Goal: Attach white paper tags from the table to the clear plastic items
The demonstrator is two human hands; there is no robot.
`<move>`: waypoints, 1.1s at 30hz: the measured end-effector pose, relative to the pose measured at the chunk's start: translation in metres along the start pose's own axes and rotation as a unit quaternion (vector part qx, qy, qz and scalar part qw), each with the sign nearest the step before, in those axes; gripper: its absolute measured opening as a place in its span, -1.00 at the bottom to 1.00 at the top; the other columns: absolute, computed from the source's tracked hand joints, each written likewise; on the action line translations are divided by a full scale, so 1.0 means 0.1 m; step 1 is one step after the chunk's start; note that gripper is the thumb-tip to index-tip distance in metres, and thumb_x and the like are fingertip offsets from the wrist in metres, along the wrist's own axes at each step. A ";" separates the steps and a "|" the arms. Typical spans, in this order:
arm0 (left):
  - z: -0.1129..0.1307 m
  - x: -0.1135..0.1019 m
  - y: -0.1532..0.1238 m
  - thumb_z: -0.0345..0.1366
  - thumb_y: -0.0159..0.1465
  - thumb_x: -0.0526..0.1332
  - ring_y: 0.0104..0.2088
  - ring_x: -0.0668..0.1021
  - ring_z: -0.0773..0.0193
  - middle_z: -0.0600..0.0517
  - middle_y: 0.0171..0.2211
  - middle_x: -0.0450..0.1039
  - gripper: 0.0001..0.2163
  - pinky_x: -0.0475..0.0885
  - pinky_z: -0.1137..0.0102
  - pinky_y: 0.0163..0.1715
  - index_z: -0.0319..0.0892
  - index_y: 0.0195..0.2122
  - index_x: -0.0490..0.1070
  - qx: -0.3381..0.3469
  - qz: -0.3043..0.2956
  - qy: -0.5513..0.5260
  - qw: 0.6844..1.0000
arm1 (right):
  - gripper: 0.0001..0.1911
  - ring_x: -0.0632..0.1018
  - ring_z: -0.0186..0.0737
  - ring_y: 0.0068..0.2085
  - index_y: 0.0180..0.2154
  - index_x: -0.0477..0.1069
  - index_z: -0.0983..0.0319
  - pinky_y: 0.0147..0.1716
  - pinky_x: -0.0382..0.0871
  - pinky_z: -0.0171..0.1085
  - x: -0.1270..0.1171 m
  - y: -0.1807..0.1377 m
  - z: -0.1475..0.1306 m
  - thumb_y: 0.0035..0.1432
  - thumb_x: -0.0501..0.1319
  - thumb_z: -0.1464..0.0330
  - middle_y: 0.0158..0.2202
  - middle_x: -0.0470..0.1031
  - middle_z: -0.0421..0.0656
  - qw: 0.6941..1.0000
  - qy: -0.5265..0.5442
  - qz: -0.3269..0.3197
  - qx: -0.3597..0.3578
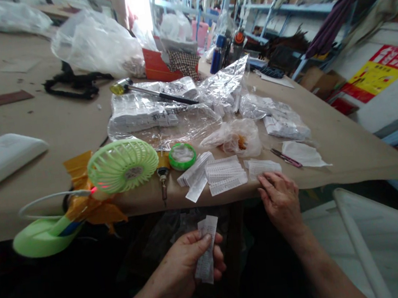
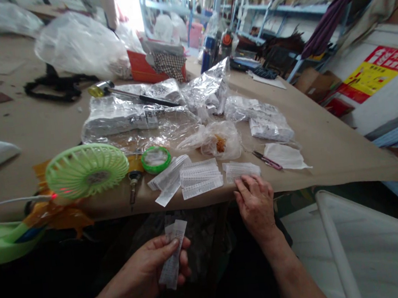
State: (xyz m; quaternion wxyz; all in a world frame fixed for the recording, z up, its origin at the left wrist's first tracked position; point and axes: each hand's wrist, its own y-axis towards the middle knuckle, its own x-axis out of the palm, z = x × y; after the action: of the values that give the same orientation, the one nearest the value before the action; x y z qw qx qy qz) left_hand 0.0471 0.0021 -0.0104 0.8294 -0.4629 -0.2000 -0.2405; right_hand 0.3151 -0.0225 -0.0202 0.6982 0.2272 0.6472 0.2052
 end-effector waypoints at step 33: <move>0.09 -0.06 -0.15 -0.40 0.12 0.26 -0.46 0.49 0.40 -0.04 -0.42 0.48 -0.85 0.31 0.56 -0.48 -0.35 -0.29 0.49 0.048 -0.071 -0.157 0.984 | -0.84 0.38 -0.16 0.04 -0.28 0.46 0.14 0.07 0.26 -0.02 -0.15 -0.15 -1.24 0.16 0.15 0.48 -0.22 0.51 -0.19 0.894 0.386 -0.055 -0.221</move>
State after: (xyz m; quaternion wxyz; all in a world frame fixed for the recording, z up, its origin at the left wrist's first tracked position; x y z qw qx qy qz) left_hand 0.0327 0.0041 0.0008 0.7898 -0.4391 -0.3716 -0.2130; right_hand 0.1903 -0.0374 -0.0241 0.4354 -0.0663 0.8154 0.3756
